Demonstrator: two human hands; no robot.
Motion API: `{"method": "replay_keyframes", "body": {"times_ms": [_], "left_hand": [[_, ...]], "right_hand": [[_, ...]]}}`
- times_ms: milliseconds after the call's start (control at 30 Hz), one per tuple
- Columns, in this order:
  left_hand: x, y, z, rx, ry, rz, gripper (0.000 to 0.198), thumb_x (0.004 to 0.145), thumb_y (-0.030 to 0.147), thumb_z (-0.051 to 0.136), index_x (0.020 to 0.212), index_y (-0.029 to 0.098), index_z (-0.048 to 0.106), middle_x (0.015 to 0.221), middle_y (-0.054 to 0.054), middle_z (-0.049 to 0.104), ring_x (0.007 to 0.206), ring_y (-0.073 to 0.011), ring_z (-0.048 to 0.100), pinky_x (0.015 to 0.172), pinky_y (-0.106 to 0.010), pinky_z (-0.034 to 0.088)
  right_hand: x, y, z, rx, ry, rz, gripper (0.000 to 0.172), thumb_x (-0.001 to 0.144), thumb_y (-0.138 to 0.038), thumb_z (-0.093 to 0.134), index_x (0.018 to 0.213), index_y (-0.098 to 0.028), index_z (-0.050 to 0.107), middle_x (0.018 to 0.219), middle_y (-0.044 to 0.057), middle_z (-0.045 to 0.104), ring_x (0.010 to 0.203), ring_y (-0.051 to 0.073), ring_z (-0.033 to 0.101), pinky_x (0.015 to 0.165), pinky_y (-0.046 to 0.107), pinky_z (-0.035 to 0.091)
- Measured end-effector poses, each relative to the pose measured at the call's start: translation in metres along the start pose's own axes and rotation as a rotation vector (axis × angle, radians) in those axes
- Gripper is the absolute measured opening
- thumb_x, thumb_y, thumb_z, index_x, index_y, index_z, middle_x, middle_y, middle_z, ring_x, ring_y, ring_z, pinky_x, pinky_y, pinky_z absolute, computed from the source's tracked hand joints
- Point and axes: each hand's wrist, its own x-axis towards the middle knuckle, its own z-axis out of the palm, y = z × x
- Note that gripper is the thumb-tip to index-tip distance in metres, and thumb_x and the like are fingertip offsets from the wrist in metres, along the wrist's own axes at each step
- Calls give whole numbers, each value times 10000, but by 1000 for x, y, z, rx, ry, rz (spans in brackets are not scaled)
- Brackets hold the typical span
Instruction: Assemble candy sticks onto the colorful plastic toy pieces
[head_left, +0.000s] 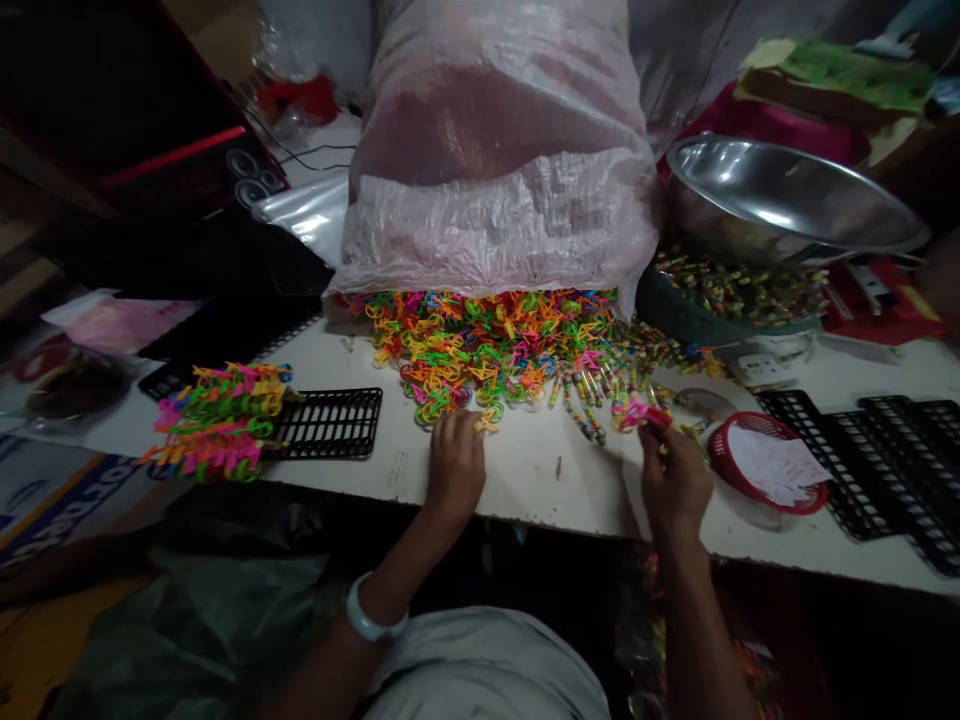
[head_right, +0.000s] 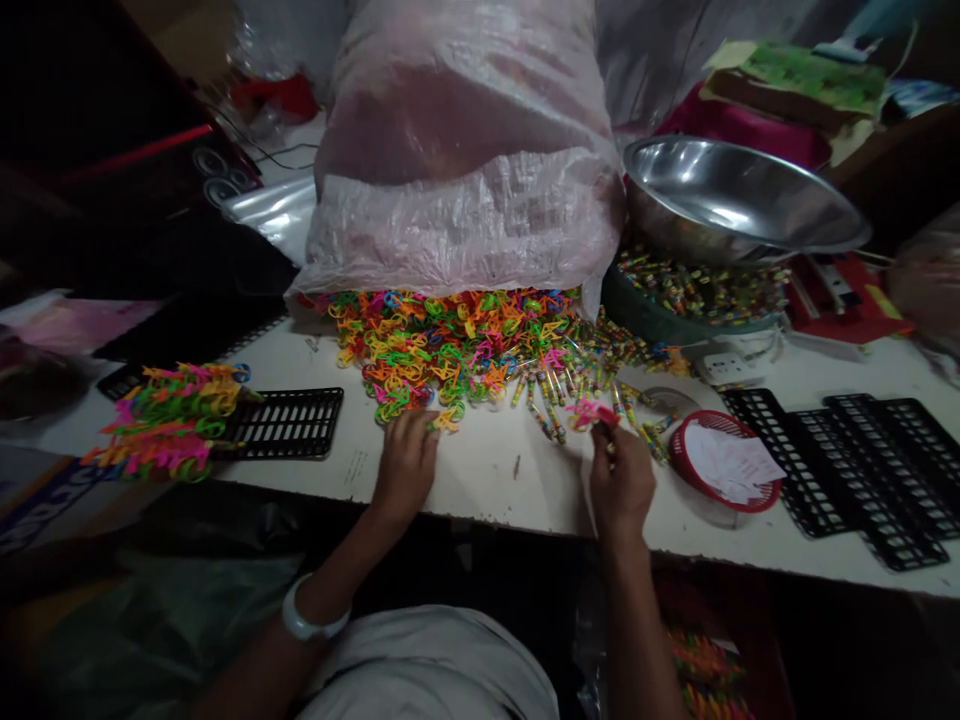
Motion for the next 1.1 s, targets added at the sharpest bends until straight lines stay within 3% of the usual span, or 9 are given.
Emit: {"method": "replay_keyframes", "body": {"times_ms": [167,233,333,433,500,700,833,967,1100], "left_hand": [[7,-20,-5,240,-40,31,326,874,168,467,1192,172,536,1196,-129,564,1135,-277,458,989,-440,351],[10,-16,-5,310,-95,47,316,861,178,503,1172,170,556,1198,-127,568,1123,-286,456,967,-439,357],[17,-8,-6,392,-237,66,251,842,220,557,1084,171,605,1112,-118,596,1075,-295,468,911,-436,378],[22,-5,-8,408,-335,44,235,822,277,600,1042,198,628,1013,-94,609,1004,-288,487,864,-424,391],[22,-7,-9,387,-337,25,243,824,291,602,1052,213,630,1015,-85,607,1002,-279,487,869,-414,388],[14,-14,-6,348,-273,54,270,850,294,567,1091,184,617,1085,-105,598,1037,-276,481,901,-414,380],[11,-21,-1,341,-234,78,281,857,295,553,1101,170,616,1085,-114,601,1035,-283,493,897,-418,387],[9,-29,4,330,-198,100,286,867,274,530,1121,174,615,1097,-115,602,1034,-284,500,885,-410,399],[8,-31,4,328,-180,115,282,881,261,503,1119,168,620,1089,-119,604,1030,-282,499,889,-418,399]], "right_hand": [[24,4,2,-224,132,-135,318,858,-225,445,1084,-120,643,1101,178,599,1002,295,532,854,450,417],[20,-8,10,-180,-4,-275,334,840,-149,420,1081,-174,650,1110,134,597,1007,264,525,844,408,428],[14,-27,19,-157,-335,-531,357,827,-148,463,1127,-236,635,1170,95,587,1045,261,498,869,402,413],[17,-32,22,-79,-491,-616,383,845,-167,461,1201,-227,589,1151,87,609,1038,245,511,881,381,424],[22,-26,22,-7,-464,-566,429,843,-131,409,1236,-218,559,1163,85,603,1054,229,518,891,367,437],[44,6,34,-11,-83,-188,482,762,-70,373,1189,-156,580,1175,135,580,1117,251,498,959,440,402],[38,13,43,-137,5,30,406,859,-224,400,1213,-110,564,1206,190,555,1130,296,484,962,493,368],[25,19,44,-337,107,249,418,877,-328,439,1236,-148,557,1315,220,464,1220,369,390,945,576,303],[26,29,39,-399,57,360,417,884,-372,442,1255,-214,548,1313,201,469,1222,373,380,913,572,297]]}}
